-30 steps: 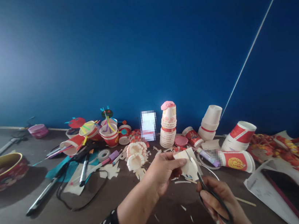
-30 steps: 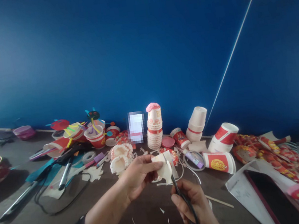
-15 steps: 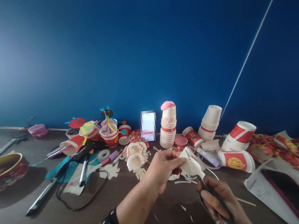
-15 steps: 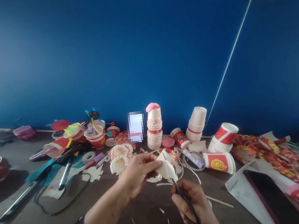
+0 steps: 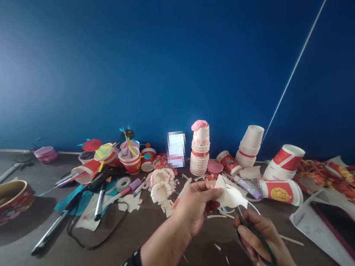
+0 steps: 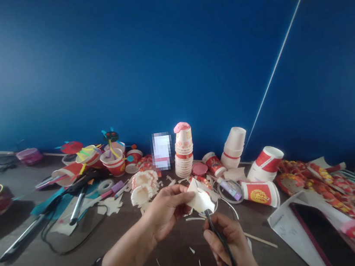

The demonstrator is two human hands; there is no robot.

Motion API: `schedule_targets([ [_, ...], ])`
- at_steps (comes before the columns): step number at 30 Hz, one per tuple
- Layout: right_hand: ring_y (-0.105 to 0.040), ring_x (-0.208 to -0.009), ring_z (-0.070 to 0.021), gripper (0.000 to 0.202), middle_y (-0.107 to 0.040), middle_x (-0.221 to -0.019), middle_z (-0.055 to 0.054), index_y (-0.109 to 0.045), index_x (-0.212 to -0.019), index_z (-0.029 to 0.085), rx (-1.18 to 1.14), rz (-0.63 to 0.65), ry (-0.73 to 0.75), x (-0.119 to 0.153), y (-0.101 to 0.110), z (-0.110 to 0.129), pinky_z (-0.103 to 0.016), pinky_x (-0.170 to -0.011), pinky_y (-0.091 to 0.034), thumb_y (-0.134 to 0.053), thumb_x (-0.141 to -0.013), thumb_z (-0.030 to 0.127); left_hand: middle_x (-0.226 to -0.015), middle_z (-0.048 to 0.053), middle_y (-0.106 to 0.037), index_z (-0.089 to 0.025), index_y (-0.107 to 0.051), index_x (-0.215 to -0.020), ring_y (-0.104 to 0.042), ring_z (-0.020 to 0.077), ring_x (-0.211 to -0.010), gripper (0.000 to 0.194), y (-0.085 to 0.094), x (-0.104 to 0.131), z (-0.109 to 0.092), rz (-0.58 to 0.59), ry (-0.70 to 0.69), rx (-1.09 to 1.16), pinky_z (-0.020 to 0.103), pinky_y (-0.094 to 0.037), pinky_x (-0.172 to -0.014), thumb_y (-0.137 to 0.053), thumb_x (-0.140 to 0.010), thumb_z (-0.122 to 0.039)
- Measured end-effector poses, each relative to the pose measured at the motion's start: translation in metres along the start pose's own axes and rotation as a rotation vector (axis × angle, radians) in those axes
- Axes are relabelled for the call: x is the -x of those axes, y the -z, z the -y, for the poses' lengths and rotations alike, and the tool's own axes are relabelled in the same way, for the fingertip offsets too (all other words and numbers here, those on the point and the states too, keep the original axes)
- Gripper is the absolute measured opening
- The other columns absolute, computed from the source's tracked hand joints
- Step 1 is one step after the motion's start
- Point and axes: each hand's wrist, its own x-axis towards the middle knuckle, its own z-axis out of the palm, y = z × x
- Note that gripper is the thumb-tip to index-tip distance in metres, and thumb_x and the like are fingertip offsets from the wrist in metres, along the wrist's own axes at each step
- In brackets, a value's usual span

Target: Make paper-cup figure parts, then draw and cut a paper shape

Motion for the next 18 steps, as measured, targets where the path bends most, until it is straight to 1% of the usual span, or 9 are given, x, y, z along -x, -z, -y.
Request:
schedule_targets([
  [9,-0.028,-0.029,-0.0006,0.035,-0.037,-0.038,0.01,-0.053,-0.068,0.017,0.011,-0.036,-0.006,0.0014,-0.0028,0.0033,-0.011,-0.028,-0.024,-0.066,-0.064,0.049,-0.051,0.0,-0.055,-0.013,-0.048,-0.056,-0.046,0.0058,-0.039,0.026,-0.0004,-0.0022,0.0047,0.004,0.011,0.056,0.019,-0.035,-0.044,-0.073,-0.051,-0.018],
  [18,-0.029,-0.028,0.0001,0.036,-0.039,-0.039,0.01,-0.053,-0.066,0.016,0.051,-0.039,0.014,-0.001,-0.0043,0.0054,-0.011,-0.029,-0.025,-0.066,-0.063,0.049,-0.054,0.002,-0.057,-0.013,-0.048,-0.056,-0.048,0.0062,-0.042,0.023,-0.0014,0.0004,0.004,-0.014,0.014,0.074,0.019,-0.038,-0.046,-0.071,-0.053,-0.014],
])
